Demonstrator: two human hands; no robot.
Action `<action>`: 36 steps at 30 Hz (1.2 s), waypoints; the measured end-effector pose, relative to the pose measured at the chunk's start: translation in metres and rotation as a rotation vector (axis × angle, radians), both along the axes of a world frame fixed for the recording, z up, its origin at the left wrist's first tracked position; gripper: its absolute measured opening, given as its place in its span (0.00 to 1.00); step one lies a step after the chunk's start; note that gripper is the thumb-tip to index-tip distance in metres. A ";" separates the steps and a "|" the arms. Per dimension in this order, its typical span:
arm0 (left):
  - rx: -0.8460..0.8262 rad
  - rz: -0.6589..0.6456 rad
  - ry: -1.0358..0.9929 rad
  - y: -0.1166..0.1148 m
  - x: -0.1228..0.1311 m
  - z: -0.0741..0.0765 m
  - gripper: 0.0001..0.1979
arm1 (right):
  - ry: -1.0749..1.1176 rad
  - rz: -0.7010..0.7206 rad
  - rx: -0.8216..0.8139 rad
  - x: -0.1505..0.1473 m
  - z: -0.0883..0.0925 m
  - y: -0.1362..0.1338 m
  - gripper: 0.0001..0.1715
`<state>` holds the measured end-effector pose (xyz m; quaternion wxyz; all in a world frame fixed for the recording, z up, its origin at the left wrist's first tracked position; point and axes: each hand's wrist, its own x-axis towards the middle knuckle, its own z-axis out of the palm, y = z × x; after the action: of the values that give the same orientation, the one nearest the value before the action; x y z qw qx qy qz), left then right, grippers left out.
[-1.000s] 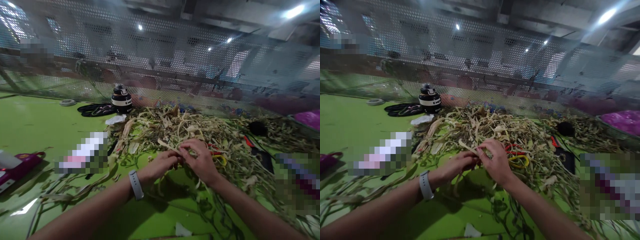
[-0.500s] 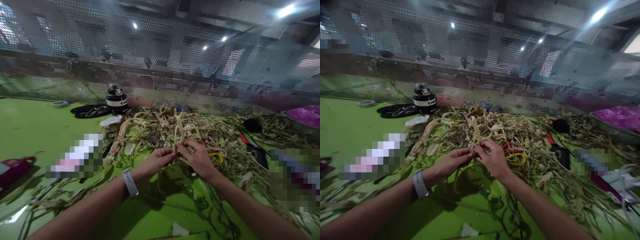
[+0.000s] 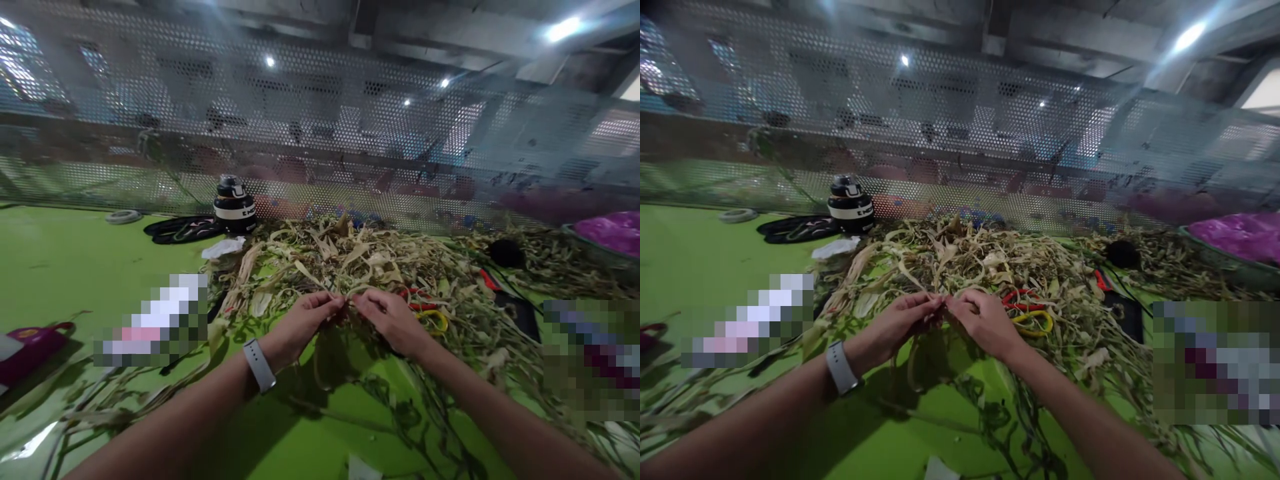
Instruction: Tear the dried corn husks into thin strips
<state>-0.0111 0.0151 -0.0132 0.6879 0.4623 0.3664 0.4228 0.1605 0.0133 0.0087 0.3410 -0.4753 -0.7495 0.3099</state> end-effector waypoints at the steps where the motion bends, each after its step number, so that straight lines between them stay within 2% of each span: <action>1: -0.013 0.003 -0.023 0.001 -0.001 0.000 0.12 | -0.020 0.017 0.020 0.000 0.000 0.000 0.21; 11: -0.067 0.009 -0.096 -0.001 0.000 -0.001 0.10 | -0.125 -0.054 0.173 0.002 -0.008 0.007 0.19; 13: -0.089 0.037 -0.137 0.000 0.000 -0.001 0.09 | -0.168 -0.123 0.317 0.003 -0.007 0.006 0.15; 15: -0.115 0.082 -0.209 0.000 0.001 0.000 0.09 | -0.212 -0.207 0.564 0.002 -0.005 0.002 0.11; 17: -0.129 0.137 -0.268 0.000 0.002 0.001 0.09 | -0.261 -0.191 0.731 -0.002 -0.004 -0.006 0.09; 19: -0.139 0.197 -0.279 -0.001 0.003 0.002 0.09 | -0.343 -0.056 0.675 -0.008 -0.006 -0.014 0.10; 21: -0.153 0.253 -0.267 -0.003 0.005 0.003 0.10 | -0.428 0.054 0.488 -0.015 -0.013 -0.021 0.11; 23: -0.161 0.282 -0.269 -0.004 0.005 0.003 0.12 | -0.451 0.127 0.330 -0.021 -0.021 -0.023 0.10; 25: -0.151 0.288 -0.266 -0.002 0.003 0.004 0.12 | -0.440 0.162 0.275 -0.023 -0.025 -0.023 0.12; 28: -0.109 0.290 -0.180 0.002 -0.001 0.005 0.11 | -0.427 0.091 0.385 -0.019 -0.021 -0.017 0.16; 32: -0.087 0.216 -0.005 0.003 -0.002 0.007 0.10 | -0.277 -0.039 0.556 -0.005 -0.007 -0.006 0.09; 34: -0.086 0.147 0.016 -0.001 0.000 0.008 0.10 | -0.203 -0.061 0.563 0.000 -0.004 -0.001 0.06; 36: -0.066 0.076 0.005 -0.005 0.002 0.008 0.10 | -0.171 -0.075 0.463 0.004 -0.004 0.003 0.06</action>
<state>-0.0092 0.0101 -0.0049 0.6854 0.4262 0.3993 0.4349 0.1643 0.0163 0.0050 0.3874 -0.4364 -0.8085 0.0758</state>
